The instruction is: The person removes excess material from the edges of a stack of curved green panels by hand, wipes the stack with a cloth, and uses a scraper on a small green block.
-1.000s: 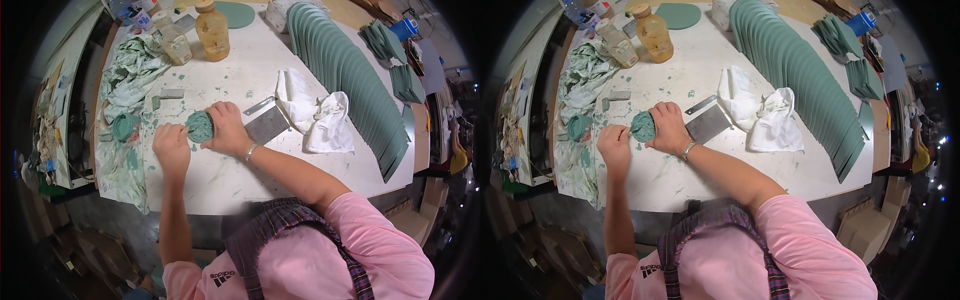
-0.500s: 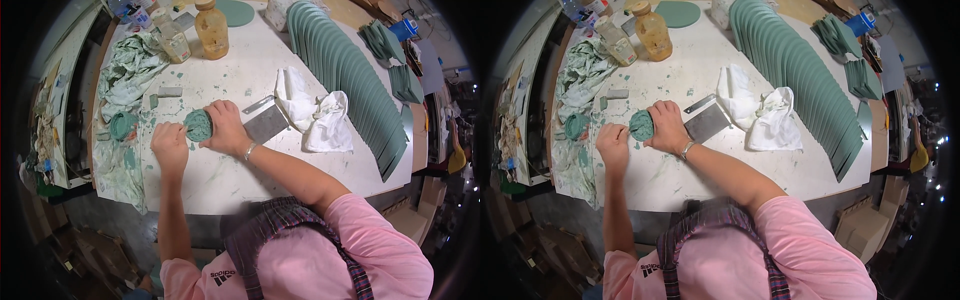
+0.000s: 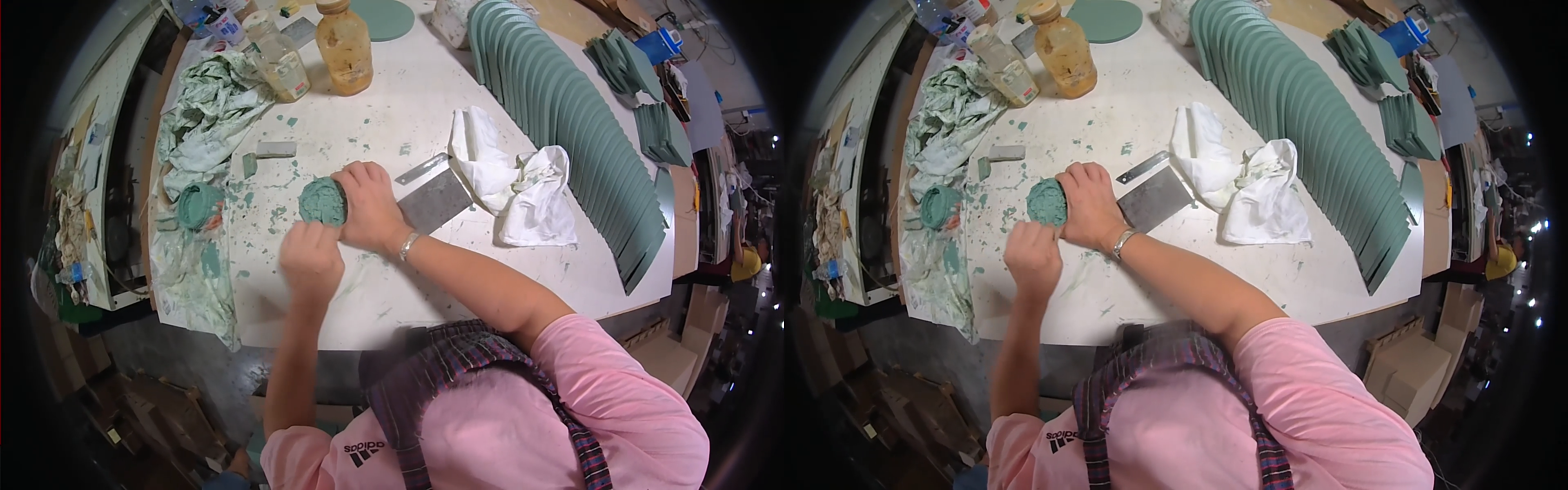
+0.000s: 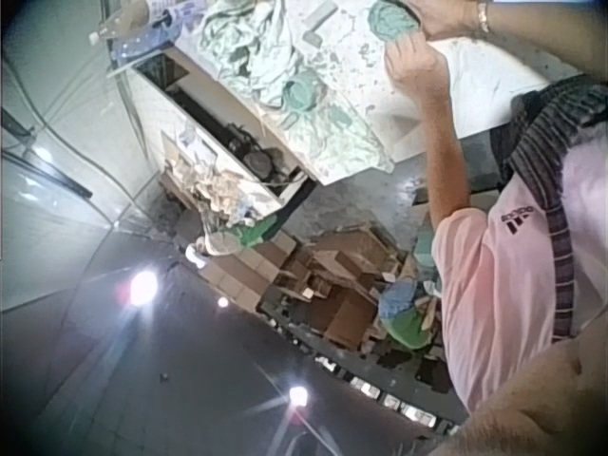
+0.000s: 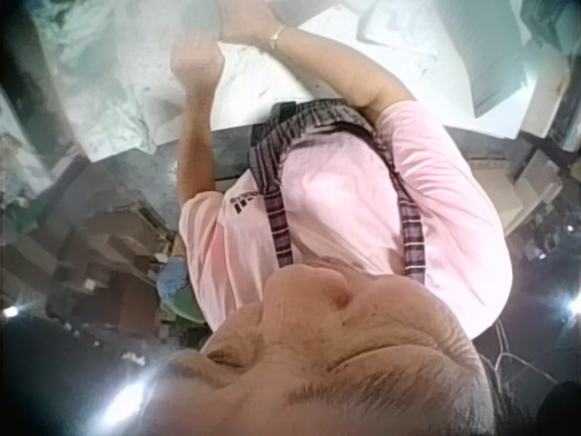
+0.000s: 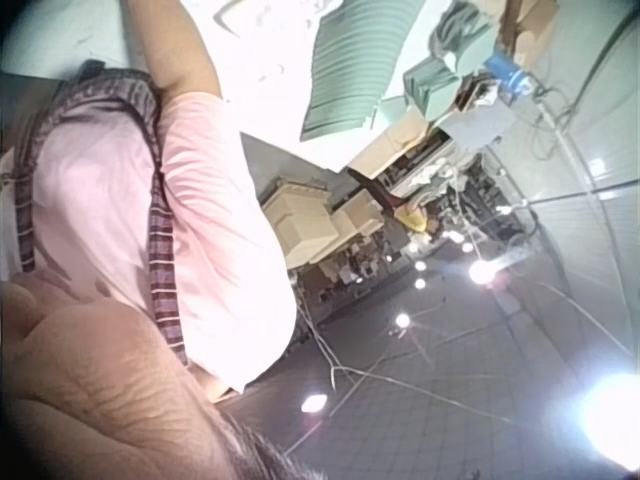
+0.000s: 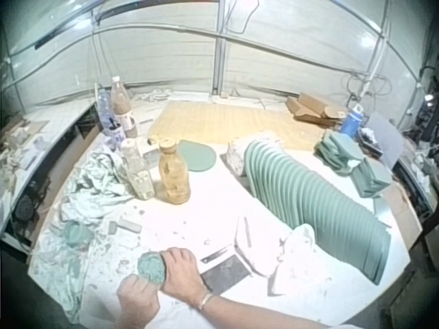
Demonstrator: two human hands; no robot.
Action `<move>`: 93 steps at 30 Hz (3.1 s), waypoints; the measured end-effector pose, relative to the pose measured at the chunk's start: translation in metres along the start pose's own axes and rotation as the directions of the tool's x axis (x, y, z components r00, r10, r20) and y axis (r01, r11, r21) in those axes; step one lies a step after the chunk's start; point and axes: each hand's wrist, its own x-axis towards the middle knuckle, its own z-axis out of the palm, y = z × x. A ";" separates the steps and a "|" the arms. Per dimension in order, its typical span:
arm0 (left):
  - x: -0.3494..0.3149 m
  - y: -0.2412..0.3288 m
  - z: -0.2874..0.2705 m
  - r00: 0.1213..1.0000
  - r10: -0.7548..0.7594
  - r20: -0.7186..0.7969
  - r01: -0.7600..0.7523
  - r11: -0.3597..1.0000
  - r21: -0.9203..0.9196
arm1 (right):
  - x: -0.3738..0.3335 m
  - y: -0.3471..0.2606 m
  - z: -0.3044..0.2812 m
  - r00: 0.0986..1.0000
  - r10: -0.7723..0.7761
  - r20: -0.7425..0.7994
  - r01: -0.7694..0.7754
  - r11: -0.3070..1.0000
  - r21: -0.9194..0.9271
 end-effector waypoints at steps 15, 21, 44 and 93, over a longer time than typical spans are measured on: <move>0.012 -0.026 -0.019 0.960 -0.256 -0.112 0.248 0.965 -0.086 | 0.003 -0.006 -0.009 0.998 0.036 0.058 -0.036 0.999 0.007; 0.017 -0.020 -0.012 0.963 -0.264 -0.062 0.261 0.964 -0.045 | -0.001 -0.010 -0.007 0.999 0.020 0.029 -0.021 1.000 0.021; 0.031 -0.029 -0.018 0.922 -0.388 -0.005 0.385 0.917 -0.102 | 0.001 -0.008 -0.010 1.000 0.025 0.019 -0.026 0.999 0.036; 0.041 -0.040 -0.036 0.984 -0.163 0.065 0.168 0.982 -0.089 | 0.002 -0.007 -0.012 0.998 0.041 0.054 -0.043 0.998 0.034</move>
